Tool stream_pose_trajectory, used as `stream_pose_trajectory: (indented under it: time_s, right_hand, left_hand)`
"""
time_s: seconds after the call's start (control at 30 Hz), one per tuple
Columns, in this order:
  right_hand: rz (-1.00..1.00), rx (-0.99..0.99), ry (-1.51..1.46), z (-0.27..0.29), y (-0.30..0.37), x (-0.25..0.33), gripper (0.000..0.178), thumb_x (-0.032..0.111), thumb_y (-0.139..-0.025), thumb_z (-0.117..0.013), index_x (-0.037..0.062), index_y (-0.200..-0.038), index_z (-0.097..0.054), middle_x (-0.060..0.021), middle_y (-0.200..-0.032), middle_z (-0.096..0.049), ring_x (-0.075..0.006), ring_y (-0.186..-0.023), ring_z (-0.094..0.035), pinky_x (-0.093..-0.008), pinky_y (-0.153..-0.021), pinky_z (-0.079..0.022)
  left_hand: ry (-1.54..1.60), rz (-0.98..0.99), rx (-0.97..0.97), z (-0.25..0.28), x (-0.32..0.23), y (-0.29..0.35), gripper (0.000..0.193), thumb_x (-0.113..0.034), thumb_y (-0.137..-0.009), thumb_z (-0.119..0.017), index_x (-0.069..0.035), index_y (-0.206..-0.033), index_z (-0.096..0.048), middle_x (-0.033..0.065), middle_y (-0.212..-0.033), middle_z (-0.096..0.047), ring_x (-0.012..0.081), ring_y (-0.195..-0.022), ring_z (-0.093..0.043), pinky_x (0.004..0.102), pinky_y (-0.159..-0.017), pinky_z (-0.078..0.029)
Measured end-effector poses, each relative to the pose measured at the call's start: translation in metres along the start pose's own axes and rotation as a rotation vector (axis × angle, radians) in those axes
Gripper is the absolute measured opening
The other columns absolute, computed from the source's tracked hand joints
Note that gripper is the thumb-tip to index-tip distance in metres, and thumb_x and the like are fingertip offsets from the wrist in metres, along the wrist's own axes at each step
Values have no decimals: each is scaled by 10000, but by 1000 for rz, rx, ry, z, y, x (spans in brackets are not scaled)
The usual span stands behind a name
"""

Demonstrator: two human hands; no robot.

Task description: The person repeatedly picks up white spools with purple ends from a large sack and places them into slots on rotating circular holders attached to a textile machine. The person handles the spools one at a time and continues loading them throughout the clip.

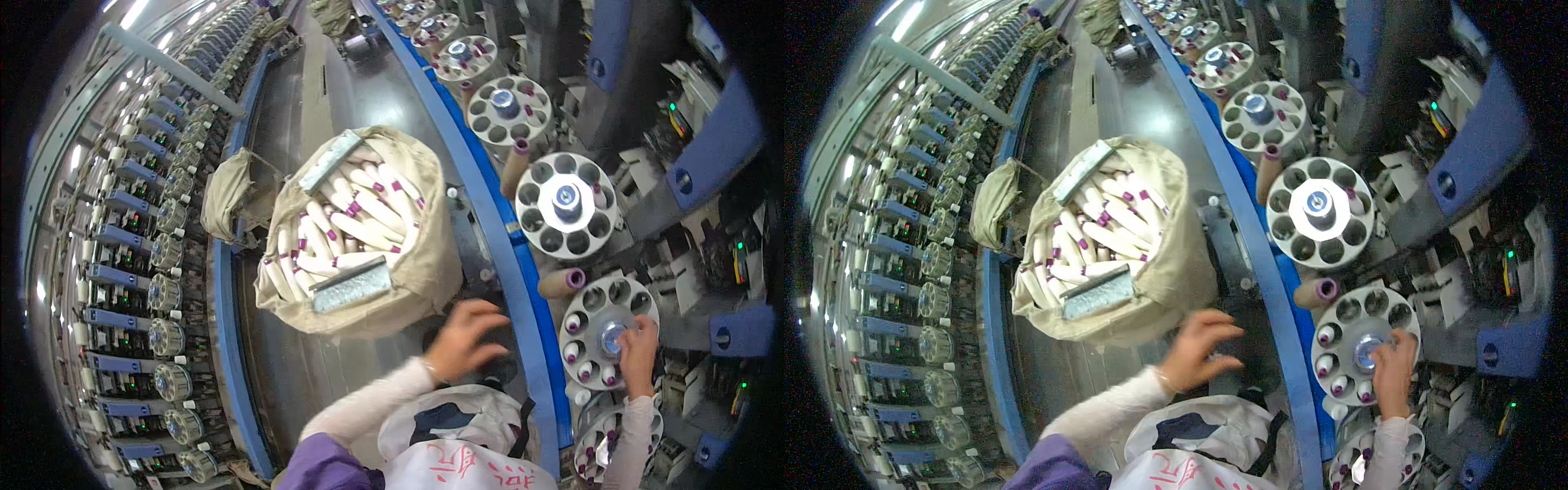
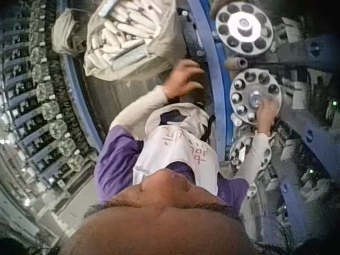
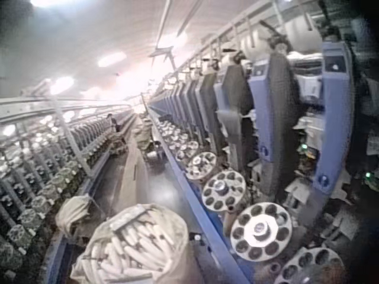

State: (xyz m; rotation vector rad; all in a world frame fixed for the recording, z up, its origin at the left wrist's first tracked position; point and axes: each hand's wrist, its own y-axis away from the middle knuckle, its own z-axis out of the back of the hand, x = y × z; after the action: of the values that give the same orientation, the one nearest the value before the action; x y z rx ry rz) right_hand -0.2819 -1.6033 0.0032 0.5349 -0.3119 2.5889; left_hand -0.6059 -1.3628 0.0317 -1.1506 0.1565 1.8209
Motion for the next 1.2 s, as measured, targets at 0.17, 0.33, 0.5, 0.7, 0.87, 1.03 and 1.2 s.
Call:
stream_pose_trajectory:
  time_s: [0.17,0.33,0.5,0.7,0.87,1.03,1.2]
  right_hand:
    - [45,-2,569,24,-84,84,244,63,-776,-654,55,-1019,-676,-134,-1154,-589,-347,-1089,-521,-437,-911,-412]
    - [494,-33,-317,-94,-189,303,201,54,-862,-597,6,-1048,-653,-162,-990,-641,-317,-956,-607,-389,-829,-489]
    - [357,149,-423,-280,-271,442,342,98,-824,-651,-22,-1135,-576,-220,-1185,-556,-370,-1121,-526,-430,-974,-419]
    - [291,-34,-588,-248,-269,422,355,88,-782,-697,32,-1093,-535,-166,-1061,-547,-312,-1055,-545,-369,-949,-438]
    - [-557,-76,-1860,-134,-226,362,270,251,-903,-696,114,-1088,-556,-42,-1025,-599,-197,-978,-583,-391,-814,-496]
    - [-772,-53,-2017,-92,-163,308,417,398,-902,-663,90,-1150,-530,-62,-1083,-600,-235,-1031,-592,-432,-841,-530]
    - [-311,-777,-471,-43,-104,227,536,148,-820,-741,43,-1295,-516,-101,-1117,-529,-244,-1079,-517,-368,-953,-427]
  left_hand:
    - [-543,149,-193,193,121,24,306,-28,-758,-728,-68,-1046,-632,135,-1042,-601,317,-949,-606,388,-803,-520]
    - [-612,392,517,244,202,37,395,-307,-842,-690,-61,-1141,-612,170,-1014,-625,357,-924,-592,422,-861,-480]
    - [-267,195,368,249,212,38,398,-283,-784,-766,-107,-1126,-660,114,-834,-568,295,-835,-579,394,-739,-466]
    - [1012,251,-602,298,162,21,339,-233,-799,-689,-47,-1014,-503,83,-1045,-501,245,-877,-586,503,-1031,-426]
    - [751,287,-575,259,119,-45,664,-73,-750,-699,-41,-1351,-418,158,-1357,-464,146,-815,-623,427,-1061,-382]
    - [923,155,-231,140,59,-89,426,-62,-857,-646,-47,-1214,-414,205,-1195,-581,166,-759,-616,339,-813,-522]
    - [1192,371,-349,50,17,-110,302,-9,-890,-579,-80,-1143,-429,210,-1130,-607,173,-672,-583,284,-599,-503]
